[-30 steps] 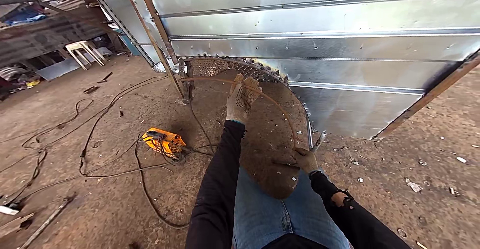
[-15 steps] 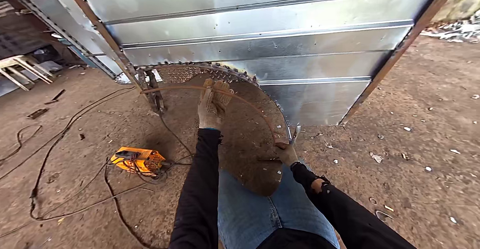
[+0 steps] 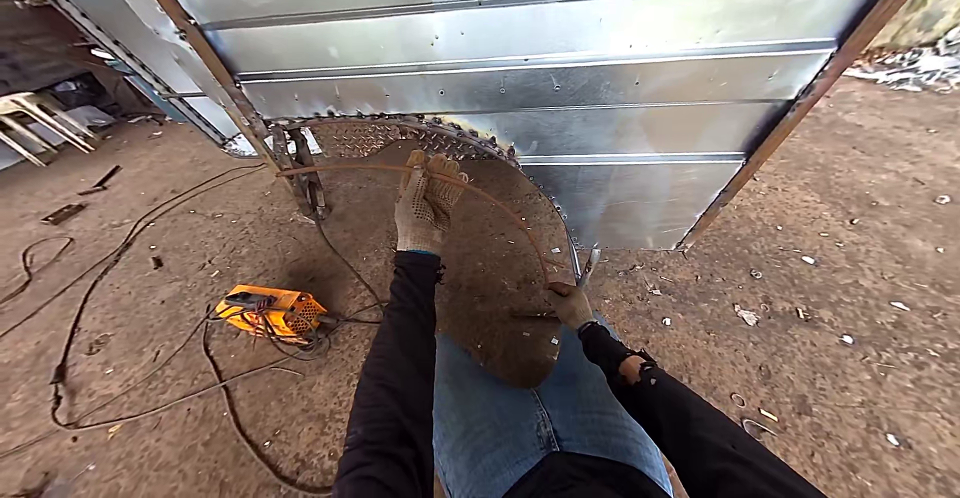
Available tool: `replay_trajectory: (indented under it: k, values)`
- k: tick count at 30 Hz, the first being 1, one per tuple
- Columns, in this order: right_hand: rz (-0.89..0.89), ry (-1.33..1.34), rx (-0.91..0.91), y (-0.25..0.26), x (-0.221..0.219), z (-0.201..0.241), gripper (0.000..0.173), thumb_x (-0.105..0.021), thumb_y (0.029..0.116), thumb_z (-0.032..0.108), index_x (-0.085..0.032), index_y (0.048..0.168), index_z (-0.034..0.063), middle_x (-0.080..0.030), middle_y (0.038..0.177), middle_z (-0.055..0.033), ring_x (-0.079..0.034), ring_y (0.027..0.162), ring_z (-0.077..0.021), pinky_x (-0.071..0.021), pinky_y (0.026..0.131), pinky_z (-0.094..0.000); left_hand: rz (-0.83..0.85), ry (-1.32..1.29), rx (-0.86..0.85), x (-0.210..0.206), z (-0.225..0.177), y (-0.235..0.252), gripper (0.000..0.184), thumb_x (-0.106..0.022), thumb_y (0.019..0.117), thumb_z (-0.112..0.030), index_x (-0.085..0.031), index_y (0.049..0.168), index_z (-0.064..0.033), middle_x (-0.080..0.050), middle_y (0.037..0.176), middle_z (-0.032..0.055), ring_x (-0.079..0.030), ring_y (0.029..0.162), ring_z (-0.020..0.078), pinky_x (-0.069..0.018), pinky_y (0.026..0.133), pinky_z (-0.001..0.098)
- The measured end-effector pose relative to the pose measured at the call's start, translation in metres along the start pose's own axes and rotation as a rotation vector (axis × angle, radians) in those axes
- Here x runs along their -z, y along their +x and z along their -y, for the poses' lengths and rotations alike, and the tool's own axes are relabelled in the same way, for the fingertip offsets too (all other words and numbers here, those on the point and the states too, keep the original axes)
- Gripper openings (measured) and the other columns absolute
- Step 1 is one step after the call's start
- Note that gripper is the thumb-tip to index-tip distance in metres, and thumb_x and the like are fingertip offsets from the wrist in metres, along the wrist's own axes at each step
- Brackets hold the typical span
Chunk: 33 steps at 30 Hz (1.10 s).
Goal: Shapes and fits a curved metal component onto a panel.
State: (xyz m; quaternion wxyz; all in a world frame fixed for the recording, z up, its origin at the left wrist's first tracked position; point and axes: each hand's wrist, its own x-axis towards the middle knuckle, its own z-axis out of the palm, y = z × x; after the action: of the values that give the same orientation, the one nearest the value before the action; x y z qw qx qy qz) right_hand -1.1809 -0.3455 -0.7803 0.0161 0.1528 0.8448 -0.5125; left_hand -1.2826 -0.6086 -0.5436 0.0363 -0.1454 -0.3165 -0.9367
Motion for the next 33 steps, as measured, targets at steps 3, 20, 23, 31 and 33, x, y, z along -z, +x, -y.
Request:
replay_trajectory:
  k: [3, 20, 23, 31, 33]
  values:
    - [-0.007, -0.006, 0.005, -0.0001, 0.0003, -0.0003, 0.026, -0.064, 0.0998, 0.031, -0.077, 0.115, 0.0144, -0.076, 0.105, -0.0068, -0.072, 0.097, -0.0202, -0.0554, 0.094, -0.0495, 0.014, -0.004, 0.0, 0.0018, 0.0003, 0.0006, 0.033, -0.041, 0.1108, -0.023, -0.048, 0.14, -0.0102, -0.068, 0.121, 0.0174, -0.069, 0.11, 0.0334, -0.0567, 0.096, 0.0548]
    - [0.007, -0.02, 0.011, -0.0017, 0.0023, 0.0007, 0.025, -0.064, 0.1009, 0.029, -0.076, 0.116, 0.0137, -0.076, 0.106, -0.0084, -0.072, 0.098, -0.0215, -0.0554, 0.094, -0.0509, -0.017, 0.007, 0.001, -0.0043, -0.0028, -0.0041, 0.031, -0.039, 0.1111, -0.022, -0.051, 0.137, -0.0101, -0.069, 0.117, 0.0155, -0.071, 0.105, 0.0299, -0.0587, 0.093, 0.0504]
    - [0.002, -0.001, 0.001, -0.0019, 0.0011, 0.0006, 0.025, -0.064, 0.1004, 0.029, -0.076, 0.116, 0.0133, -0.076, 0.105, -0.0085, -0.072, 0.096, -0.0216, -0.0572, 0.091, -0.0504, -0.008, -0.009, 0.005, -0.003, -0.003, -0.0038, 0.031, -0.039, 0.111, -0.021, -0.051, 0.137, -0.0102, -0.069, 0.118, 0.016, -0.07, 0.107, 0.0308, -0.0579, 0.094, 0.0516]
    - [-0.006, -0.009, 0.003, -0.0039, 0.0009, 0.0034, 0.025, -0.064, 0.1007, 0.028, -0.076, 0.116, 0.0124, -0.076, 0.108, -0.0095, -0.071, 0.101, -0.0232, -0.0536, 0.096, -0.0517, -0.037, -0.01, 0.015, -0.0047, -0.0036, -0.0044, 0.032, -0.039, 0.1107, -0.021, -0.048, 0.14, -0.011, -0.069, 0.117, 0.016, -0.071, 0.104, 0.0306, -0.0582, 0.093, 0.0508]
    - [-0.008, -0.005, 0.008, -0.0035, 0.0003, 0.0024, 0.025, -0.065, 0.1009, 0.027, -0.076, 0.116, 0.012, -0.076, 0.107, -0.0098, -0.071, 0.1, -0.0232, -0.0542, 0.095, -0.0517, -0.036, -0.006, 0.012, -0.0048, -0.0037, -0.0055, 0.034, -0.039, 0.1108, -0.021, -0.047, 0.142, -0.0103, -0.069, 0.119, 0.0168, -0.071, 0.105, 0.0316, -0.0579, 0.093, 0.0518]
